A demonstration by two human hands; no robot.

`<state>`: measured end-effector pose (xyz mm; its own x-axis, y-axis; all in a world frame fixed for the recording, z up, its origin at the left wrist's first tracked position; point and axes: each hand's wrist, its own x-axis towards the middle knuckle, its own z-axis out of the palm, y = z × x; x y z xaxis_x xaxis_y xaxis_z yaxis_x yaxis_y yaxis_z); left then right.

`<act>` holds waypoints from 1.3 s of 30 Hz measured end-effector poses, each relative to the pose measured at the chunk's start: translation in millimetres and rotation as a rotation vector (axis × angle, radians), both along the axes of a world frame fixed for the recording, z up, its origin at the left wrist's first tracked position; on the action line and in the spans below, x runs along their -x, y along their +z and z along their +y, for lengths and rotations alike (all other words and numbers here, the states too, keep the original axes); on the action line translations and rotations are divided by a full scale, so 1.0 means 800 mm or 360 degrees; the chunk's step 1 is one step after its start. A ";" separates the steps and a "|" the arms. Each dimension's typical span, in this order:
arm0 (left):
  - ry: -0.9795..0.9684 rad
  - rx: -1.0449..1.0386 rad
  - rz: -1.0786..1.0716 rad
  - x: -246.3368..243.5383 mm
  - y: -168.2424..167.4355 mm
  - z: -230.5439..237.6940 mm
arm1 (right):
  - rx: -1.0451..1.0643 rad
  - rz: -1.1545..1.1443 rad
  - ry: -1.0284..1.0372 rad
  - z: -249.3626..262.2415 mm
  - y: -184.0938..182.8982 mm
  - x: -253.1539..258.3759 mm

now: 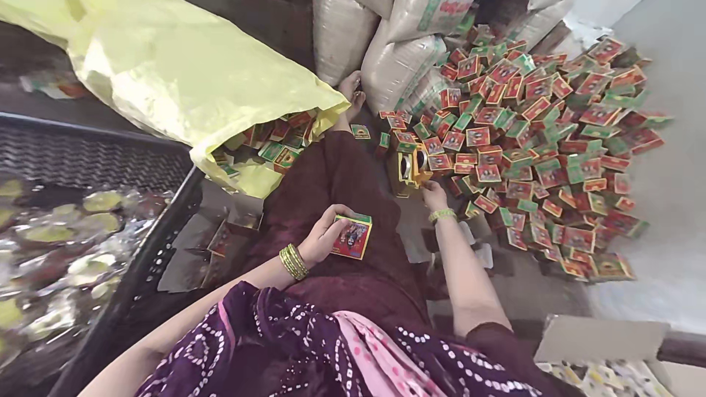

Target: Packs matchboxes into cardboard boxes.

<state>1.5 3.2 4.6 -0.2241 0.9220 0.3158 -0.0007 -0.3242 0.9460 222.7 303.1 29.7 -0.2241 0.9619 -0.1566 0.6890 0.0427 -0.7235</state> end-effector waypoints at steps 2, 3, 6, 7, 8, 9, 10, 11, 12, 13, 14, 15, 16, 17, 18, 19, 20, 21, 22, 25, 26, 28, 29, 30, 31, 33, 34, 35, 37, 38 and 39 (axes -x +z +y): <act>0.0009 -0.0028 0.0078 0.002 -0.003 0.003 | 0.0057 -0.0132 0.0010 0.037 -0.019 0.004; 0.0011 -0.0051 0.0100 0.004 -0.004 0.005 | 0.0077 -0.0196 0.0030 0.053 -0.028 0.008; 0.0004 -0.0126 0.0165 0.007 -0.007 0.010 | 0.0162 -0.0310 0.0096 0.088 -0.049 0.026; -0.0001 -0.0130 0.0171 0.008 -0.007 0.012 | 0.0188 -0.0313 0.0097 0.096 -0.053 0.033; -0.0009 -0.0124 0.0171 0.009 -0.007 0.013 | 0.0203 -0.0320 0.0093 0.102 -0.057 0.039; -0.0019 -0.0120 0.0161 0.010 -0.008 0.014 | 0.0203 -0.0331 0.0086 0.106 -0.058 0.045; -0.0025 -0.0117 0.0151 0.011 -0.008 0.015 | 0.0196 -0.0343 0.0069 0.107 -0.056 0.051; -0.0031 -0.0113 0.0141 0.012 -0.009 0.017 | 0.0185 -0.0370 0.0054 0.107 -0.053 0.056; -0.0035 -0.0109 0.0134 0.013 -0.009 0.018 | 0.0170 -0.0410 0.0035 0.109 -0.052 0.060; -0.0034 -0.0101 0.0134 0.013 -0.009 0.019 | 0.0149 -0.0461 0.0022 0.112 -0.052 0.062; -0.0032 -0.0096 0.0135 0.013 -0.009 0.019 | 0.0136 -0.0506 0.0011 0.112 -0.048 0.064; -0.0032 -0.0097 0.0140 0.014 -0.008 0.020 | 0.0136 -0.0540 0.0003 0.109 -0.041 0.065; -0.0032 -0.0103 0.0150 0.014 -0.008 0.020 | 0.0155 -0.0528 -0.0017 0.103 -0.030 0.066; -0.0028 -0.0112 0.0162 0.014 -0.008 0.020 | 0.0178 -0.0495 -0.0045 0.097 -0.018 0.066; -0.0021 -0.0115 0.0176 0.015 -0.009 0.020 | 0.0208 -0.0472 -0.0058 0.093 -0.007 0.063; -0.0017 -0.0115 0.0185 0.015 -0.009 0.020 | 0.0231 -0.0456 -0.0070 0.089 0.001 0.059; -0.0018 -0.0114 0.0186 0.016 -0.009 0.020 | 0.0243 -0.0467 -0.0080 0.083 0.008 0.054; -0.0014 -0.0114 0.0184 0.016 -0.009 0.020 | 0.0256 -0.0446 -0.0107 0.075 0.013 0.050; -0.0015 -0.0110 0.0174 0.016 -0.009 0.020 | 0.0255 -0.0460 -0.0133 0.068 0.014 0.046; -0.0026 -0.0105 0.0157 0.014 -0.009 0.019 | 0.0308 -0.0606 -0.0137 0.057 -0.003 0.034; -0.0031 -0.0108 0.0166 0.013 -0.009 0.018 | 0.0318 -0.0641 -0.0118 0.056 -0.013 0.031; -0.0027 -0.0118 0.0171 0.013 -0.009 0.017 | 0.0319 -0.0636 -0.0061 0.054 -0.028 0.030; -0.0025 -0.0122 0.0173 0.013 -0.009 0.016 | 0.0315 -0.0594 -0.0064 0.053 -0.035 0.032; -0.0019 -0.0124 0.0184 0.012 -0.009 0.015 | 0.0296 -0.0574 -0.0079 0.050 -0.039 0.033; -0.0009 -0.0127 0.0202 0.012 -0.009 0.014 | 0.0261 -0.0586 -0.0105 0.048 -0.041 0.035; 0.0010 -0.0126 0.0244 0.013 -0.009 0.013 | 0.0153 -0.0748 -0.0195 0.033 -0.033 0.043; 0.0018 -0.0123 0.0260 0.013 -0.009 0.012 | 0.0118 -0.0870 -0.0228 0.025 -0.031 0.046; 0.0032 -0.0115 0.0262 0.013 -0.009 0.011 | 0.0107 -0.0922 -0.0231 0.020 -0.029 0.046; 0.0084 -0.0104 0.0249 0.012 -0.006 0.012 | 0.0114 -0.0734 -0.0127 0.020 -0.022 0.046; 0.0116 -0.0100 0.0235 0.011 -0.006 0.012 | 0.0118 -0.0513 -0.0040 0.020 -0.021 0.045; 0.0150 -0.0079 0.0228 0.010 -0.005 0.011 | 0.0114 -0.0212 0.0034 0.012 -0.021 0.045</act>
